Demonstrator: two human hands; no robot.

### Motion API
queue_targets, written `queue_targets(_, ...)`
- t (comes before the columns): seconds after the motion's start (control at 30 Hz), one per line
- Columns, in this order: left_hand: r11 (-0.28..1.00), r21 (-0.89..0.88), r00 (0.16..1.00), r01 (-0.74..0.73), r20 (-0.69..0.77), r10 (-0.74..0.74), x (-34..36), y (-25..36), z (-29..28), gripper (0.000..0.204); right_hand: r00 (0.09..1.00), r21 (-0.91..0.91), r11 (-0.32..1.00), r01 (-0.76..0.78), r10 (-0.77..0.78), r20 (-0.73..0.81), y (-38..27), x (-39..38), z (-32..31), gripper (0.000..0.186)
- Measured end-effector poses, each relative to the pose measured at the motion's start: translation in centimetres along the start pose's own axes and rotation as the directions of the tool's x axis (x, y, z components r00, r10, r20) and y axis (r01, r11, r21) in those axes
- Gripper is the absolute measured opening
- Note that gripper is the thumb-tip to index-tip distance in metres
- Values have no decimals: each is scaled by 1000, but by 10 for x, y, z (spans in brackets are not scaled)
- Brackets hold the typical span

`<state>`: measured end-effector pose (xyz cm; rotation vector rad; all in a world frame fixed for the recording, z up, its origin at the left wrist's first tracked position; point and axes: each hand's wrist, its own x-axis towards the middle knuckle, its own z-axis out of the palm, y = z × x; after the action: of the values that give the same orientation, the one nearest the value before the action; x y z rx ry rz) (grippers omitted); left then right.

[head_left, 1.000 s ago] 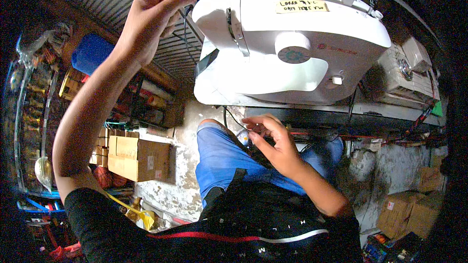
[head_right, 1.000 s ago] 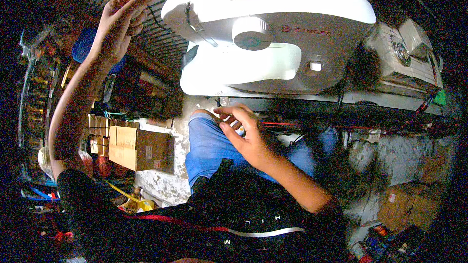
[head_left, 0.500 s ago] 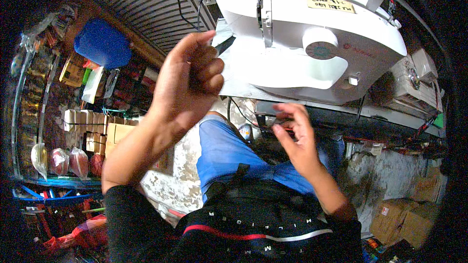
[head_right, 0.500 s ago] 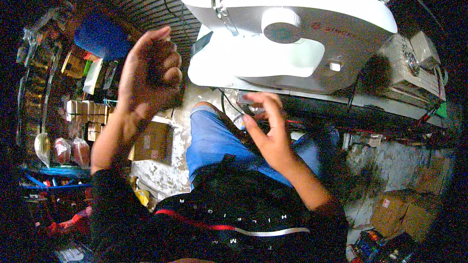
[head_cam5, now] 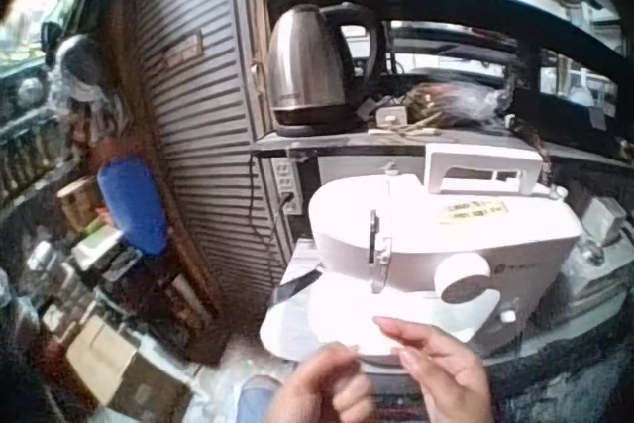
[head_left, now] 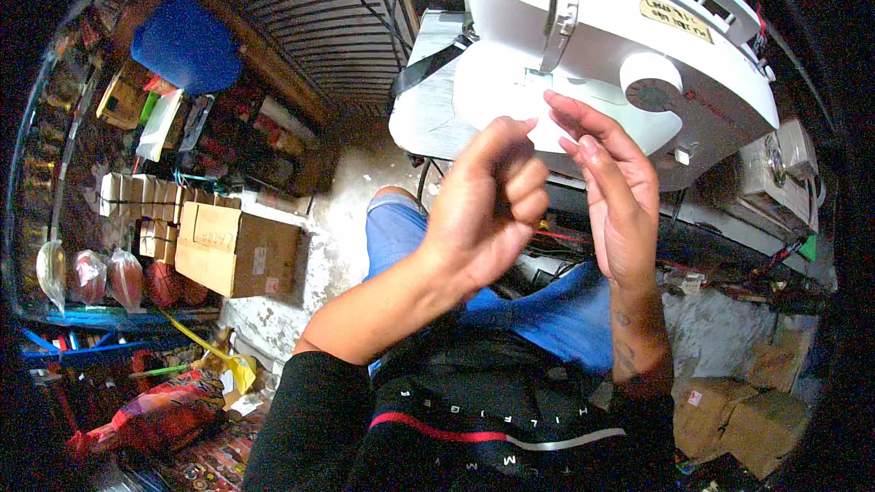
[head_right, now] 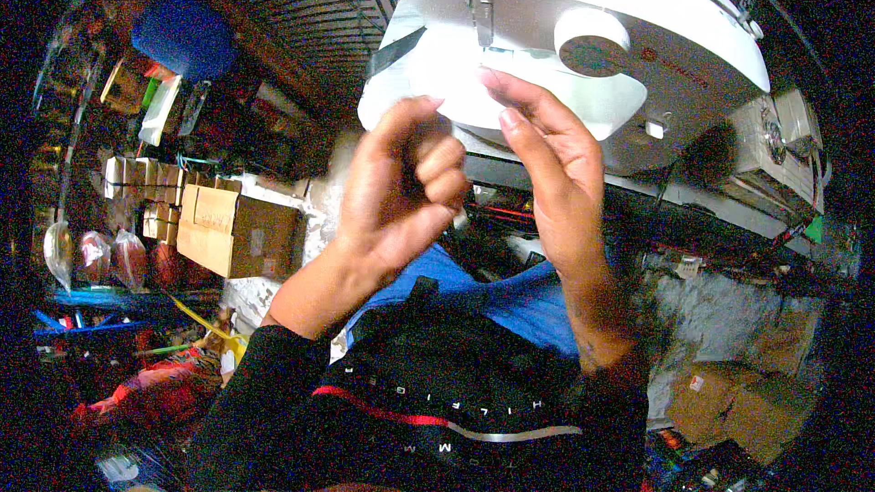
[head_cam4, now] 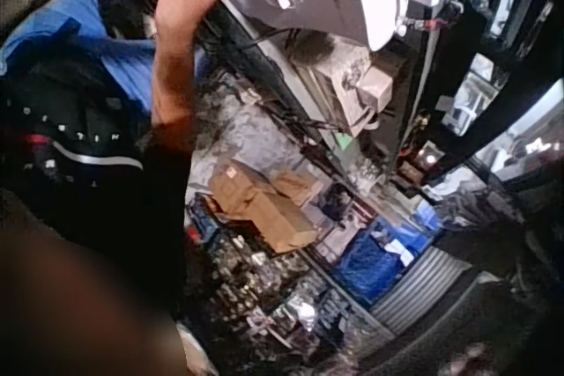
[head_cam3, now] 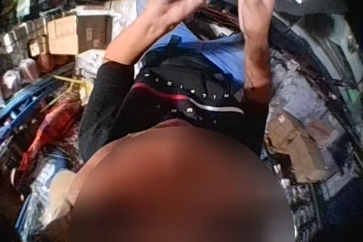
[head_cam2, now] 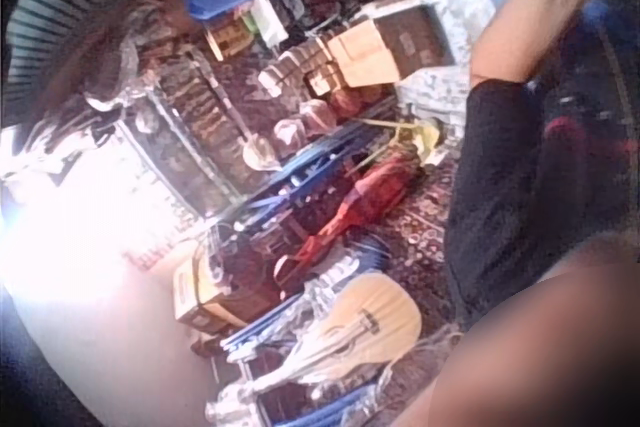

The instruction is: The person removes a decorative badge from a white sewing machine, then uses pliers to remove a small metal ring from the needle area. They reattach the badge and continue adjusting the machine's needle and presser foot area.

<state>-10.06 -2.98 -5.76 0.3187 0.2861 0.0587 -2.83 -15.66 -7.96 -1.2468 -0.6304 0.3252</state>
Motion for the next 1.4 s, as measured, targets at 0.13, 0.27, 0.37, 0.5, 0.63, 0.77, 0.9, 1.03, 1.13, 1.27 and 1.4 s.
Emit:
queue_targets(0.13,996,86,998,-18,56,13,-4,-8,-18,33,965,-230,937,-261,249,-79,2,-16,-14,29)
queue_targets(0.27,993,109,990,-40,140,25,7,-6,-45,37,827,-776,516,-363,563,-13,19,-48,-57,30)
queue_targets(0.37,892,421,986,-164,58,154,20,-18,-71,39,818,-984,-11,-176,555,-152,16,-79,-77,31)
queue_targets(0.5,642,671,921,-370,177,346,35,-43,-115,38,977,-970,220,-105,205,-59,-3,-75,-66,27)
queue_targets(0.63,591,741,937,-319,152,315,38,-67,-159,40,984,-432,894,-122,53,-169,7,-38,-14,22)
queue_targets(0.77,583,765,946,-274,105,307,45,-80,-196,41,992,-141,990,0,-18,-125,50,-3,23,45)
queue_targets(0.9,440,896,930,-49,-120,347,45,-68,-213,34,981,257,951,-170,189,-50,66,17,14,41)
queue_targets(1.03,55,907,634,-418,248,732,27,-36,-186,14,957,316,907,-280,290,15,68,39,2,34)
queue_targets(1.13,-258,862,434,-436,453,779,25,3,-145,22,916,231,887,-401,392,85,65,57,-9,32)
queue_targets(1.27,-514,726,414,-458,685,599,74,38,-100,20,878,94,879,-468,449,166,64,80,-24,26)
queue_targets(1.4,-370,804,496,-465,583,644,128,31,-79,34,896,49,904,-424,411,169,76,101,-40,18)
